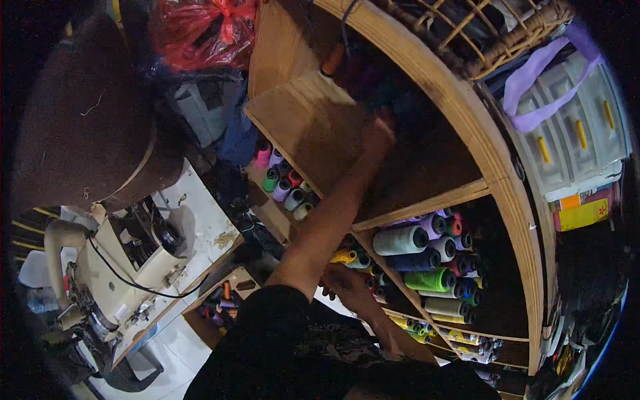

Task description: The person takes thread spools of various colors out of a cardboard box and places them onto a wooden shelf. They handle the spools by hand, sorting them from the box and arranging them on the shelf.

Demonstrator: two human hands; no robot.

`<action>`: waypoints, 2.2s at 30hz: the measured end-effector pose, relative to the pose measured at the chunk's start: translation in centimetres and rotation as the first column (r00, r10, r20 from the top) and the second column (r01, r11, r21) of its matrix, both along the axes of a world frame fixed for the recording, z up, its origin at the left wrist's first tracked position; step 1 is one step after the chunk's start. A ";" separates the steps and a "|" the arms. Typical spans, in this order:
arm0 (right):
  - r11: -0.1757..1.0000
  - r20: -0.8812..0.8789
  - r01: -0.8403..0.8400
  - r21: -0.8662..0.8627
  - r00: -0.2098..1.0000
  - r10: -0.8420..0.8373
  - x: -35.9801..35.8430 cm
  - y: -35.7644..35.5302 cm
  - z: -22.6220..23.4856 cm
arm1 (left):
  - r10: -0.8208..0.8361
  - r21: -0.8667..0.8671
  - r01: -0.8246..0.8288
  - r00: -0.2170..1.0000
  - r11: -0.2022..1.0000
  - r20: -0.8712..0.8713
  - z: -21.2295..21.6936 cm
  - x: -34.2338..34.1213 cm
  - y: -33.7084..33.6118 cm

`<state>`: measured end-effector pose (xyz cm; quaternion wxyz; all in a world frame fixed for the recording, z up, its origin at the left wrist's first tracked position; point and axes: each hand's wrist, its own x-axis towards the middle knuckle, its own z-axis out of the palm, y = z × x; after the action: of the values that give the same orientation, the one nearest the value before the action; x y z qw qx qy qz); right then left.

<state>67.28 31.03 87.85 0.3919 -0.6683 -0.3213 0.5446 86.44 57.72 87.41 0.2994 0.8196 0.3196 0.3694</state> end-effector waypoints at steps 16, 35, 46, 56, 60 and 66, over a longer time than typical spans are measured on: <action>0.805 0.279 -0.592 -0.038 0.767 0.577 -0.9 3.6 -17.1 | 0.263 -0.445 -0.163 0.950 0.881 0.171 -5.8 -38.4 -15.7; 0.274 0.797 -0.944 -0.182 0.022 0.604 -39.2 5.1 -75.8 | 0.695 -0.092 -0.987 -0.026 -0.133 -0.719 -70.5 -69.7 -31.9; 0.260 0.668 -0.862 -0.436 -0.116 0.735 -40.1 2.1 -83.8 | 0.746 -0.631 -0.732 0.263 -0.258 -0.611 -85.2 -70.4 -36.6; 0.624 -0.395 -0.779 -0.065 0.594 0.701 -37.1 6.6 -85.6 | 0.942 -0.992 -0.056 0.312 -0.112 -0.124 -84.9 -73.8 -32.9; 0.420 -0.032 -0.843 0.336 0.436 0.899 -37.2 7.8 -85.0 | 0.991 -0.966 0.226 -0.067 0.126 0.114 -85.3 -72.1 -31.4; 0.243 -0.146 -0.969 -0.047 0.247 0.958 -38.0 13.7 -83.7 | 0.985 -0.932 0.361 0.157 0.005 0.066 -84.2 -72.4 -29.5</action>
<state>29.29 44.73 4.10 -0.0533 -0.3306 -0.6101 0.7180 14.08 28.19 3.19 0.6847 -0.1294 0.4908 0.5231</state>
